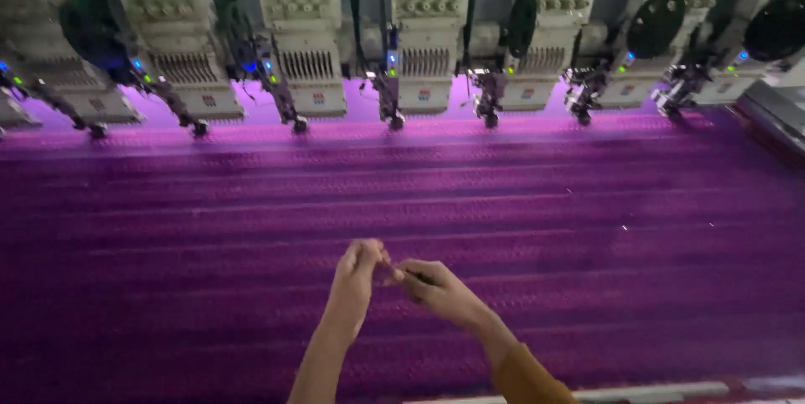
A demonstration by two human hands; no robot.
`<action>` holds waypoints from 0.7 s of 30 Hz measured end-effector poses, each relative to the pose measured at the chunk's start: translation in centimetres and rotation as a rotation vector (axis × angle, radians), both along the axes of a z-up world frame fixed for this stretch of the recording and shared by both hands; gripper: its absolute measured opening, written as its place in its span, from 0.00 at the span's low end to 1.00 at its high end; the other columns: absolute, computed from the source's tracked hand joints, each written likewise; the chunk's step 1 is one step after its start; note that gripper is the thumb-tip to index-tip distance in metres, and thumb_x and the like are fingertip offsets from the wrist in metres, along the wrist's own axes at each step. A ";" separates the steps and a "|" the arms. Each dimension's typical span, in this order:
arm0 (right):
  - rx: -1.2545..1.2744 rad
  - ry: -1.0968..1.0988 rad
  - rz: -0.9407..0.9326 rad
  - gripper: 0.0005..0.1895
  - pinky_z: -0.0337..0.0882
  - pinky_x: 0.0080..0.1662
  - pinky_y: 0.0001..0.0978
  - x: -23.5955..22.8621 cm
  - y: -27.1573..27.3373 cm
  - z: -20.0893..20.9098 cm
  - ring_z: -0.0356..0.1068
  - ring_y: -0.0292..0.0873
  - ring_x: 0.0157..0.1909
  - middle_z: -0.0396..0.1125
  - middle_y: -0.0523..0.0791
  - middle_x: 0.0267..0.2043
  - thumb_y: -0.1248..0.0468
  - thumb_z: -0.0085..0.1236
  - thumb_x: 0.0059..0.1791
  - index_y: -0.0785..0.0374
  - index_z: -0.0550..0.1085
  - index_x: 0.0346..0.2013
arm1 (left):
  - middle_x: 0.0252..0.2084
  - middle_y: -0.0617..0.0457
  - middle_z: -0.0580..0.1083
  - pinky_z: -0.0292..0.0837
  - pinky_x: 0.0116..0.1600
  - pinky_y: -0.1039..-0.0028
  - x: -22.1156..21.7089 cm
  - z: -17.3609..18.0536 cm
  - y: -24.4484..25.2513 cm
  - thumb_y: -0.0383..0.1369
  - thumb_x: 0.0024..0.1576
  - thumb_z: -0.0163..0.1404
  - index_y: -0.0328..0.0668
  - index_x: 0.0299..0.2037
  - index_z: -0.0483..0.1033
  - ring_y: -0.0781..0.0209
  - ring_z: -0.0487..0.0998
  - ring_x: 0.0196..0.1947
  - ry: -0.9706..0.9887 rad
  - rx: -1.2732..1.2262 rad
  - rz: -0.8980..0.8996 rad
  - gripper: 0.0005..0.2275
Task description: Operating and maintaining a multi-head industrial embroidery machine, including re-threading needles and inspecting the fabric tension.
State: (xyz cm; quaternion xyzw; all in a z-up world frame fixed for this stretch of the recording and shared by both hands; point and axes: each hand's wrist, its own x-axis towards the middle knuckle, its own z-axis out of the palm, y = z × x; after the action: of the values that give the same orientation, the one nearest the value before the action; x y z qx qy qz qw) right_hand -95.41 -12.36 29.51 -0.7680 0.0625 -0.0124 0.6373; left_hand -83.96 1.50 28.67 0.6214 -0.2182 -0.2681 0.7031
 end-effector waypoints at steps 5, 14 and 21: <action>0.106 -0.105 0.036 0.14 0.53 0.28 0.25 -2.8 0.4 -0.6 0.49 0.31 0.23 0.52 0.35 0.24 0.54 0.49 0.58 0.56 0.70 0.32 | 0.35 0.50 0.72 0.69 0.41 0.67 -2.6 -0.1 -0.1 0.42 0.68 0.41 0.42 0.35 0.72 0.55 0.74 0.36 0.361 -0.371 -0.060 0.15; -0.053 -0.019 -0.087 0.13 0.62 0.28 0.27 -5.7 1.5 2.8 0.62 0.35 0.20 0.63 0.41 0.18 0.62 0.52 0.56 0.66 0.82 0.43 | 0.29 0.58 0.63 0.62 0.31 0.77 -4.1 -0.8 0.2 0.42 0.70 0.41 0.46 0.34 0.63 0.67 0.64 0.26 0.326 -0.261 0.140 0.14; -0.114 -0.040 -0.041 0.14 0.68 0.33 0.30 -6.3 0.8 3.1 0.70 0.38 0.26 0.70 0.46 0.23 0.64 0.54 0.54 0.66 0.82 0.48 | 0.32 0.54 0.65 0.67 0.35 0.75 -5.4 -0.1 0.0 0.35 0.69 0.44 0.38 0.41 0.72 0.65 0.68 0.29 0.141 -0.186 0.130 0.09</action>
State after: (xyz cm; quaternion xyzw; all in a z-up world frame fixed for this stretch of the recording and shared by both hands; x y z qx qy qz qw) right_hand -101.71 -11.60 32.64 -0.8014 0.0645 -0.0442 0.5931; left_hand -89.34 1.49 28.52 0.5462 -0.1517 -0.2437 0.7870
